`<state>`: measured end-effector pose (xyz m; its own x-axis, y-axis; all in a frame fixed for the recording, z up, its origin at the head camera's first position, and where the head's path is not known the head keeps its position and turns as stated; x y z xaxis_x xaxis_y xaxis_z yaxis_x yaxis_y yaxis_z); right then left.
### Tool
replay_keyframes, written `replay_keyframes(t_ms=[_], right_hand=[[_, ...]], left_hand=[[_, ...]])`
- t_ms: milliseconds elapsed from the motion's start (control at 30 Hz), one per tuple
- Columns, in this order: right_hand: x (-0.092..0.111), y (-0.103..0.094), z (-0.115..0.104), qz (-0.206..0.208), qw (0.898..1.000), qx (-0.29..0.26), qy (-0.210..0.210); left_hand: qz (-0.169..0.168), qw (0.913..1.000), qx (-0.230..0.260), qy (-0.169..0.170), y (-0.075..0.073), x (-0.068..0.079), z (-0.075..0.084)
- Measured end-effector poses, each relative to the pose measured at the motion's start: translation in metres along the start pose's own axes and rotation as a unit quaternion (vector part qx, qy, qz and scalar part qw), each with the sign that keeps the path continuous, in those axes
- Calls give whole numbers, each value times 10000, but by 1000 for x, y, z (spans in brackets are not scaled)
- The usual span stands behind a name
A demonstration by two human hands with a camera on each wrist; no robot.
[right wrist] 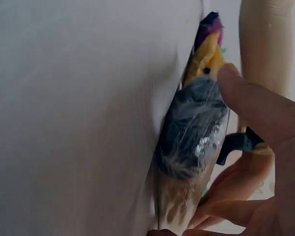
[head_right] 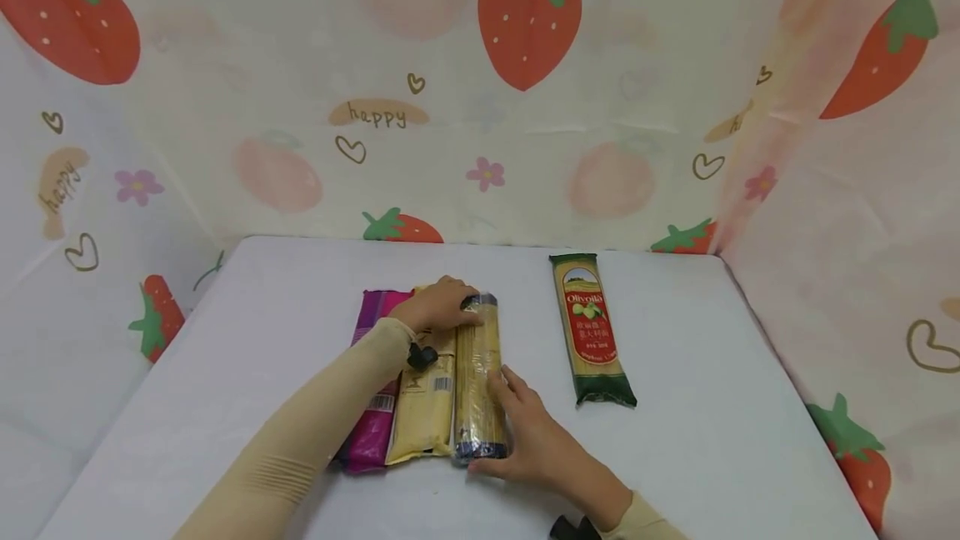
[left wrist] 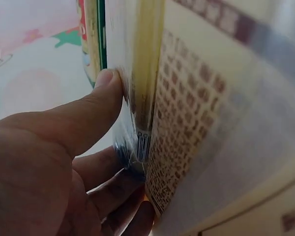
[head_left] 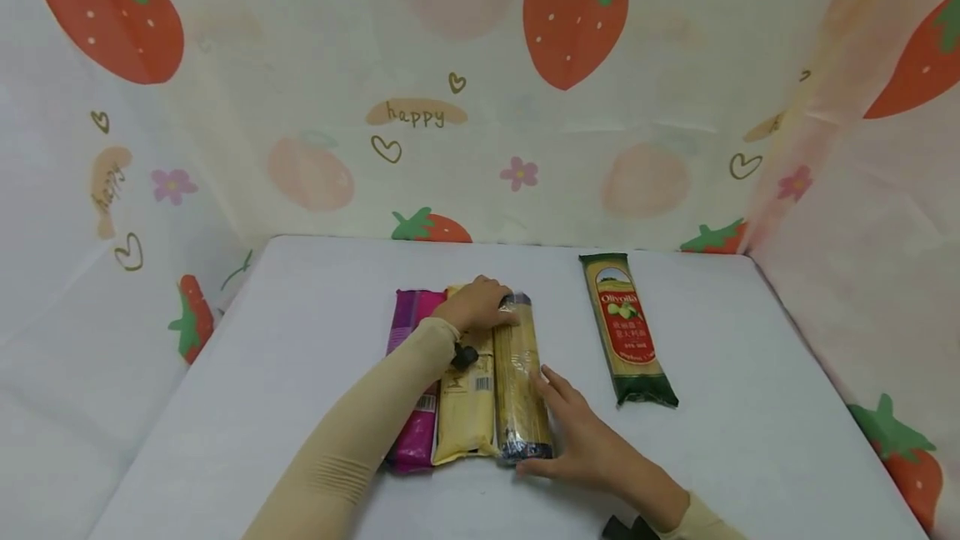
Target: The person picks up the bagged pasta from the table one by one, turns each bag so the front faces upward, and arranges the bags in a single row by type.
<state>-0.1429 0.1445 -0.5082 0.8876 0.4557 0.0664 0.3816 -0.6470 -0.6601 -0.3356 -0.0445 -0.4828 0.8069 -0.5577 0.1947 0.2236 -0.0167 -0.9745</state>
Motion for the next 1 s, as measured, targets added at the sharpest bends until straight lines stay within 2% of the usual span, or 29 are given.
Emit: replay_keyframes(t_ms=[133, 333, 533, 667, 800, 933, 1000], right_hand=[[-1, 5, -3, -125, 9995, 292, -30], [-4, 9, -10, -44, 9947, 1019, -141], [-6, 10, -13, -5, 9906, 1345, -249], [-8, 5, -12, -43, 9930, 1144, -279], [-10, -2, -8, -129, 9959, 824, -339], [-9, -5, -3, -231, 9984, 420, -302], [-8, -9, -2, -218, 9994, 132, -241]], left_hand=[[99, 9999, 43, -94, -2, -2, 3], [175, 9997, -146, -81, 0, -4, 11], [200, 9993, -324, -46, 2, -6, 7], [220, 9992, -321, 112, 0, -8, 2], [195, 9996, -4, 196, -1, -9, -2], [272, 9981, 520, 182, 2, -9, -6], [401, 9945, 948, 197, 3, -9, -9]])
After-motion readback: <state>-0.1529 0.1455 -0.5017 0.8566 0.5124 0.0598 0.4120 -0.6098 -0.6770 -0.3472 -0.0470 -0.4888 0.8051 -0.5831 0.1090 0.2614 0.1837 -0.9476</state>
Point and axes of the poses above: each hand's wrist, its own x-axis away from the middle knuckle, its own y-axis out of the palm, z = x × y, the point moved 2 cm from there along -x, towards the middle knuckle, and after that the axes turned 8 degrees about -x, right-handed, at the moved point
